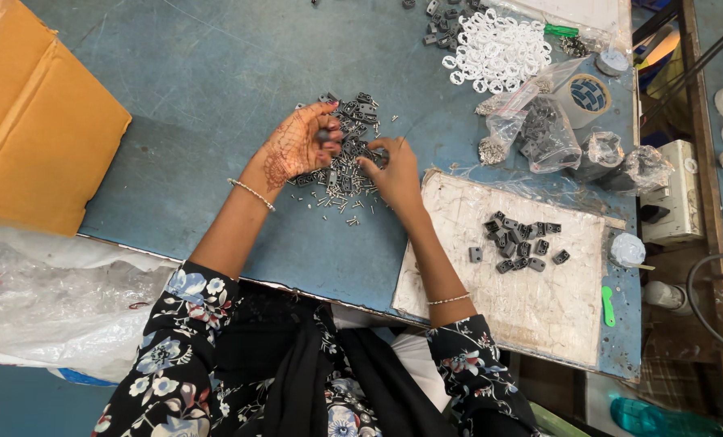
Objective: The person sorts small metal components and screws on a workbench, then places them into small plastic bags. The person uses a handheld green tool to press or crimp the components. The person continues to sort and bag the components throughout the clip.
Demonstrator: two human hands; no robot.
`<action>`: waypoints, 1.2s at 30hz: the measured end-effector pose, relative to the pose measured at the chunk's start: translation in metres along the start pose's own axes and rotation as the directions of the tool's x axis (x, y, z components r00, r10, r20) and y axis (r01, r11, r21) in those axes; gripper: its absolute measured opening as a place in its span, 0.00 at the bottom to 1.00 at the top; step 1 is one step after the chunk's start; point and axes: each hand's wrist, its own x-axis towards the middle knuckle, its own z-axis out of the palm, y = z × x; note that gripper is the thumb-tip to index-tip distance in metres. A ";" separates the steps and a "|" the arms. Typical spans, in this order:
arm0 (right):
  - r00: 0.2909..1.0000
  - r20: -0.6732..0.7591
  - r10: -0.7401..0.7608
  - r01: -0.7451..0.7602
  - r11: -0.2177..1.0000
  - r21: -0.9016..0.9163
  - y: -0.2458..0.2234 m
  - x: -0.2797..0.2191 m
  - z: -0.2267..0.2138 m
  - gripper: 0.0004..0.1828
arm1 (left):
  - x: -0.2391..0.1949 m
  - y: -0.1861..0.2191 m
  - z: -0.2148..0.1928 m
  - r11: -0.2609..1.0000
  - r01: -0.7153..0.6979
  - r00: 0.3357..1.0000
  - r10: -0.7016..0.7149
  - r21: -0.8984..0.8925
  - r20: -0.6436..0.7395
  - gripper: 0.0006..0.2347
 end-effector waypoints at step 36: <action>0.787 0.590 0.179 -0.598 0.459 0.657 -0.036 0.009 -0.028 0.16 | -0.022 -0.069 -0.021 0.962 -0.007 0.994 0.036 -0.272 0.102 0.06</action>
